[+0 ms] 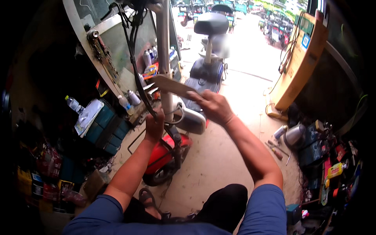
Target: The person cleans the front fork of a motorcycle with a wooden-handled brush and then uses an L-key to tighten or adjust a bolt on the front assembly.
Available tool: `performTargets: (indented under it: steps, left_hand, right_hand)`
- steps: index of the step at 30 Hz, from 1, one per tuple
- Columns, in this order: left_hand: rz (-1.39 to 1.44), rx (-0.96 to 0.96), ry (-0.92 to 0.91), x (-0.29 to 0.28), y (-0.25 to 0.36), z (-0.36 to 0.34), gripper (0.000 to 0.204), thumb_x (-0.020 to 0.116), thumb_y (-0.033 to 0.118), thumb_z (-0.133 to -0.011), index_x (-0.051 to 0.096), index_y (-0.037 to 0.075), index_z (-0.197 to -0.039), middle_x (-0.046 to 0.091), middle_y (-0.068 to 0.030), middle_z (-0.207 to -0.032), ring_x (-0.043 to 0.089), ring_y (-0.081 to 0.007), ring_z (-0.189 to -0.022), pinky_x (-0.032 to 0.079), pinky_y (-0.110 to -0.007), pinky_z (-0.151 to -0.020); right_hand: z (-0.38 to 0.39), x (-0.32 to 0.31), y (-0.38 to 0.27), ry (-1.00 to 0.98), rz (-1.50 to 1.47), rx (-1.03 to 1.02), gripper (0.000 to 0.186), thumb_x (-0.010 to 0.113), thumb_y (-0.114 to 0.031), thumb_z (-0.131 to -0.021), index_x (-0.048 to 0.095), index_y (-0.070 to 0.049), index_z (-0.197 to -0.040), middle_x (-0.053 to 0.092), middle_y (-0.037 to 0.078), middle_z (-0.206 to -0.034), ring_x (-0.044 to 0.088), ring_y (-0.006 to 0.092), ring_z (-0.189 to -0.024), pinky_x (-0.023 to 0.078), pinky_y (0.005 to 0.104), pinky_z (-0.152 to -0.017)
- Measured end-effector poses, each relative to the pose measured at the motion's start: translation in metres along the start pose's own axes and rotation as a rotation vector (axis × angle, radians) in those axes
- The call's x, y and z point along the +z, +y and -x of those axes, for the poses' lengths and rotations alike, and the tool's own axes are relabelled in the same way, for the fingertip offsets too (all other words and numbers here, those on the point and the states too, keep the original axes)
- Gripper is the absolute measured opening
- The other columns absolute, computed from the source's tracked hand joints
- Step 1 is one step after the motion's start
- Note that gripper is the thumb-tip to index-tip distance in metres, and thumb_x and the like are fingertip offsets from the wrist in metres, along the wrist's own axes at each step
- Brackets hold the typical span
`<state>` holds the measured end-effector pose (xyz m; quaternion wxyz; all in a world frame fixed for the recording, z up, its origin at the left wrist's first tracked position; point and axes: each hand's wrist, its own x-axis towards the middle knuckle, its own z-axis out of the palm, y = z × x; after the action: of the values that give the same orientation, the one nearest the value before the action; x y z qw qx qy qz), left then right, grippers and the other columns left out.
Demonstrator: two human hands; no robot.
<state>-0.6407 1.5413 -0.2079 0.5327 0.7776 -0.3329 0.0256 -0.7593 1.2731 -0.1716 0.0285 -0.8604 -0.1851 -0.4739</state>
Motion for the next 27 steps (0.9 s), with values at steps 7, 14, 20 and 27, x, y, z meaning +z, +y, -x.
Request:
performTargets:
  steps: [7,14,20,27]
  left_hand:
    - [-0.017,0.186,0.131,0.0,-0.029,0.009,0.036,0.055,0.024,-0.107,0.07,-0.005,-0.122,0.058,-0.0295,-0.074,0.065,-0.0396,-0.066,0.049,-0.049,-0.062]
    - [0.078,0.165,0.173,0.009,0.0,0.002,0.035,0.053,0.03,-0.11,0.061,-0.001,-0.097,0.051,-0.0142,-0.066,0.053,-0.0223,-0.064,0.042,-0.046,-0.06]
    - [0.009,0.093,0.164,0.006,-0.009,0.003,0.037,0.049,0.033,-0.109,0.065,0.003,-0.097,0.059,-0.0217,-0.071,0.063,-0.0376,-0.075,0.048,-0.052,-0.063]
    - [-0.074,0.191,0.116,0.013,-0.006,0.003,0.027,0.046,0.027,-0.108,0.064,0.007,-0.102,0.069,-0.0248,-0.083,0.07,-0.049,-0.079,0.056,-0.057,-0.065]
  right_hand:
    - [0.134,-0.083,-0.056,-0.193,0.093,0.702,0.059,0.068,-0.008,-0.101,0.056,-0.015,-0.158,0.063,0.016,-0.083,0.065,0.0347,-0.067,0.056,0.0457,-0.063]
    - [-0.037,-0.088,-0.142,0.119,-1.194,1.387,0.062,0.054,-0.014,-0.11,0.036,-0.008,-0.169,0.063,0.001,-0.087,0.056,0.006,-0.06,0.046,0.0222,-0.049]
    - [-0.088,-0.047,-0.206,0.293,-1.31,1.369,0.058,0.051,-0.012,-0.11,0.04,-0.005,-0.167,0.055,-0.002,-0.079,0.052,0.0064,-0.057,0.043,0.023,-0.046]
    - [-0.133,-0.029,-0.132,0.195,-1.415,1.418,0.018,0.047,-0.012,-0.109,0.064,-0.006,-0.113,0.051,-0.004,-0.072,0.047,0.0064,-0.053,0.037,0.0248,-0.045]
